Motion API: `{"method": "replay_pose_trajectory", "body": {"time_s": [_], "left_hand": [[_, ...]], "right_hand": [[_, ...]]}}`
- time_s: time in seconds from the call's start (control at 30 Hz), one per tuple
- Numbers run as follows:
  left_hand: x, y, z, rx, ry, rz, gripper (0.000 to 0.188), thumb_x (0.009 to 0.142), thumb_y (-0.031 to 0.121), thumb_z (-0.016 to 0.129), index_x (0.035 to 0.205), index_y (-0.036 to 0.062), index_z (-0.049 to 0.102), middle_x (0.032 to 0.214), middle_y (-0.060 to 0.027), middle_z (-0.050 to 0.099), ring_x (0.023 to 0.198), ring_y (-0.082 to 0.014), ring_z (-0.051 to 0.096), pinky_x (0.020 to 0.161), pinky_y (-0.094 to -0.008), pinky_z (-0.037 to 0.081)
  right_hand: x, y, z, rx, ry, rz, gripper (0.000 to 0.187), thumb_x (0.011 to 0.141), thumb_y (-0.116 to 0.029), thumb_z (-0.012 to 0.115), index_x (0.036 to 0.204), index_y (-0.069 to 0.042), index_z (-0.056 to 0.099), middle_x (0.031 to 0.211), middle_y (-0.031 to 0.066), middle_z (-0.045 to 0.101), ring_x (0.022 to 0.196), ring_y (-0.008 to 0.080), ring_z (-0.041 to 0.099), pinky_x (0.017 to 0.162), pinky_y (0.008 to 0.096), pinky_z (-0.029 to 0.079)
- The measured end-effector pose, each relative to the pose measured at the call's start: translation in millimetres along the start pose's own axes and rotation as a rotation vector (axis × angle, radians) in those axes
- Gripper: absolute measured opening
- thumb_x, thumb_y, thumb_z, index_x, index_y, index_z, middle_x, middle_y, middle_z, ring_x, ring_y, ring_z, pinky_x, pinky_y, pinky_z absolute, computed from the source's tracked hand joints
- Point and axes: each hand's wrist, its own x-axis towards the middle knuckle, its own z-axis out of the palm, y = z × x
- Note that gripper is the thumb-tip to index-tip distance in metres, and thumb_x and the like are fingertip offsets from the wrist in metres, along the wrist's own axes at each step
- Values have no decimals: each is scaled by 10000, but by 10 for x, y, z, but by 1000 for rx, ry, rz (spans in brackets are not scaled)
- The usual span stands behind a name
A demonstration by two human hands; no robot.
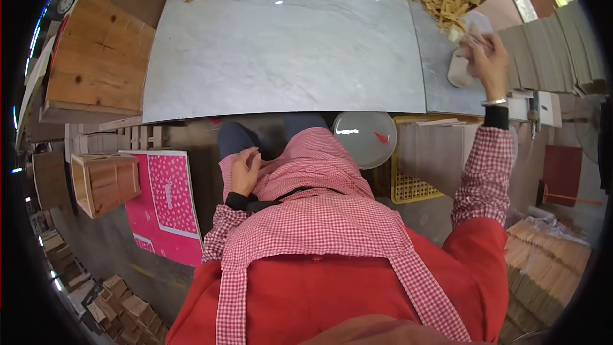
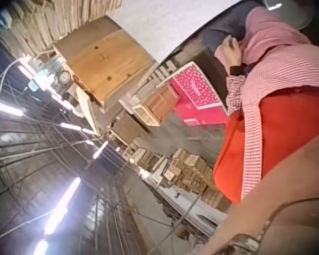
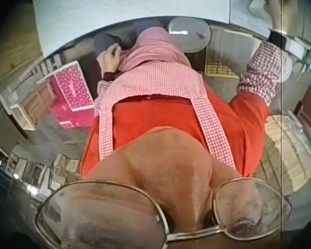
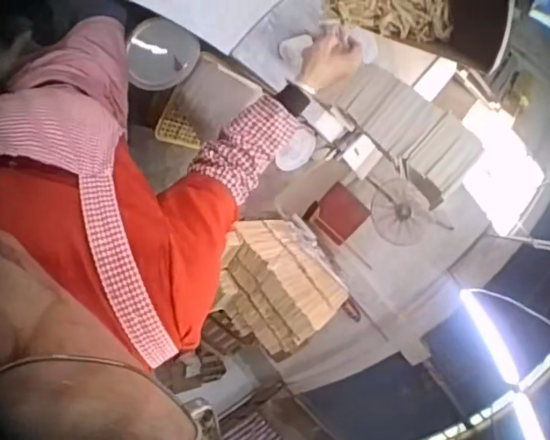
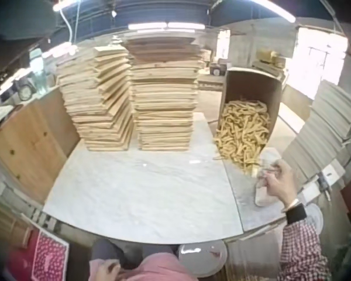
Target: Applying glue to wood panels and joining them together to assemble small wooden boxes.
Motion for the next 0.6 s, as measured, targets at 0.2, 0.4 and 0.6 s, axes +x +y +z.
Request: {"method": "replay_pose_trajectory", "body": {"time_s": [0.2, 0.4, 0.6], "left_hand": [[-4, 66, -32, 406, 37, 228, 276, 849, 149, 622, 1061, -27, 631, 1050, -213, 643, 1014, -351, 602, 922, -369, 458], [235, -38, -35, 317, -25, 70, 318, 822, 171, 647, 1065, -33, 628, 1100, -232, 621, 1044, -377, 583, 954, -387, 440], [308, -326, -88, 573, 109, 179, 341, 777, 197, 675, 1042, -15, 643, 1140, -238, 600, 1128, -373, 522, 980, -411, 413]], "right_hand": [[291, 141, 2182, -566, 41, -435, 325, 858, -216, 529, 1096, -3, 591, 1028, 175, 656, 951, 347, 621, 842, 421, 492], [116, -1116, 3735, -543, -188, -625, 341, 796, -222, 518, 1008, 30, 606, 1002, 221, 626, 874, 349, 610, 679, 497, 465], [-1162, -1942, 3930, 62, -264, -922, 406, 825, -212, 545, 1207, -78, 543, 1166, 143, 588, 1061, 315, 544, 920, 488, 385]]}}
